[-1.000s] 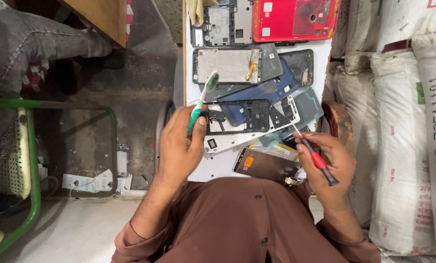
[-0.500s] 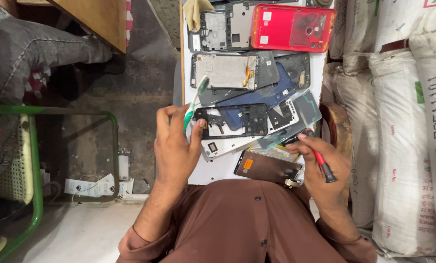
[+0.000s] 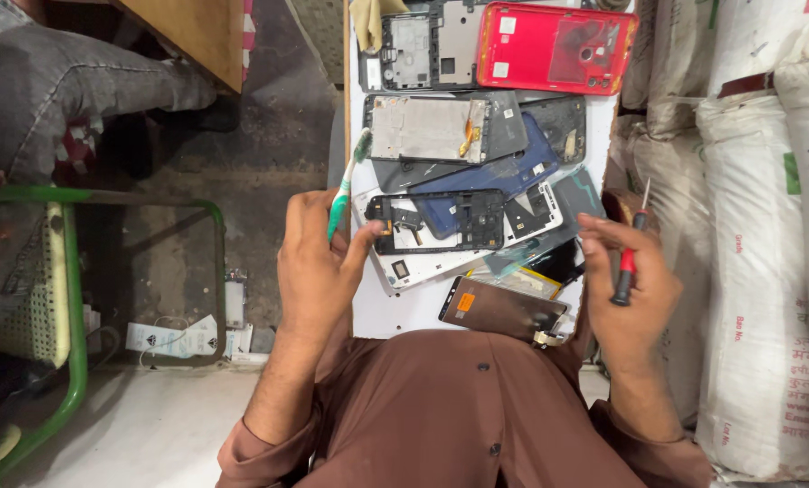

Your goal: The person uses a screwdriver to pry and remove a black adhesive strip from the interior of a white electronic device casing. They hold the casing with one hand and work the tool along the edge to lift the strip.

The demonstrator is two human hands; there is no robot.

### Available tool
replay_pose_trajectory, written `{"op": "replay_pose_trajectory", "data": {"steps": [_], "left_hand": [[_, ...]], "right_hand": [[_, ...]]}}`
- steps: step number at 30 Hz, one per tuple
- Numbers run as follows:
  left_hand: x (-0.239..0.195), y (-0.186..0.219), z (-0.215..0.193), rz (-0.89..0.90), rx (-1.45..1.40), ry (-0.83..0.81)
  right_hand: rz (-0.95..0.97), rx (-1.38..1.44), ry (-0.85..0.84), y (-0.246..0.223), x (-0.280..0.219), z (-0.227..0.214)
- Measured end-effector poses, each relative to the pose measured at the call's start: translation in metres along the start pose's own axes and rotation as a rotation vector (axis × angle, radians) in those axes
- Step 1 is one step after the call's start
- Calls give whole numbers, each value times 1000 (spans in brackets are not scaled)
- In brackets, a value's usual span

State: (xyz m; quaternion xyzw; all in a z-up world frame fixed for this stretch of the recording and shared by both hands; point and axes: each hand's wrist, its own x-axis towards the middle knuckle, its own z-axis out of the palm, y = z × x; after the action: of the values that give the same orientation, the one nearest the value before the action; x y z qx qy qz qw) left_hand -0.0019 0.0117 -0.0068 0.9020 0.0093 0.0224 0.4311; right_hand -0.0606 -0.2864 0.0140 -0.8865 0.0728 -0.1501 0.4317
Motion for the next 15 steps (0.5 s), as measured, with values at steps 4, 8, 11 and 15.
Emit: {"op": "replay_pose_trajectory", "data": {"steps": [4, 8, 11, 15], "left_hand": [[0, -6, -2, 72, 28, -48], [4, -9, -3, -2, 7, -132], [6, -10, -3, 60, 18, -135], [6, -8, -2, 13, 33, -190]], "right_hand": [[1, -180, -76, -14, -1, 8], [61, -6, -85, -20, 2, 16], [115, 12, -77, -17, 5, 21], [150, 69, -60, -10, 8, 25]]}}
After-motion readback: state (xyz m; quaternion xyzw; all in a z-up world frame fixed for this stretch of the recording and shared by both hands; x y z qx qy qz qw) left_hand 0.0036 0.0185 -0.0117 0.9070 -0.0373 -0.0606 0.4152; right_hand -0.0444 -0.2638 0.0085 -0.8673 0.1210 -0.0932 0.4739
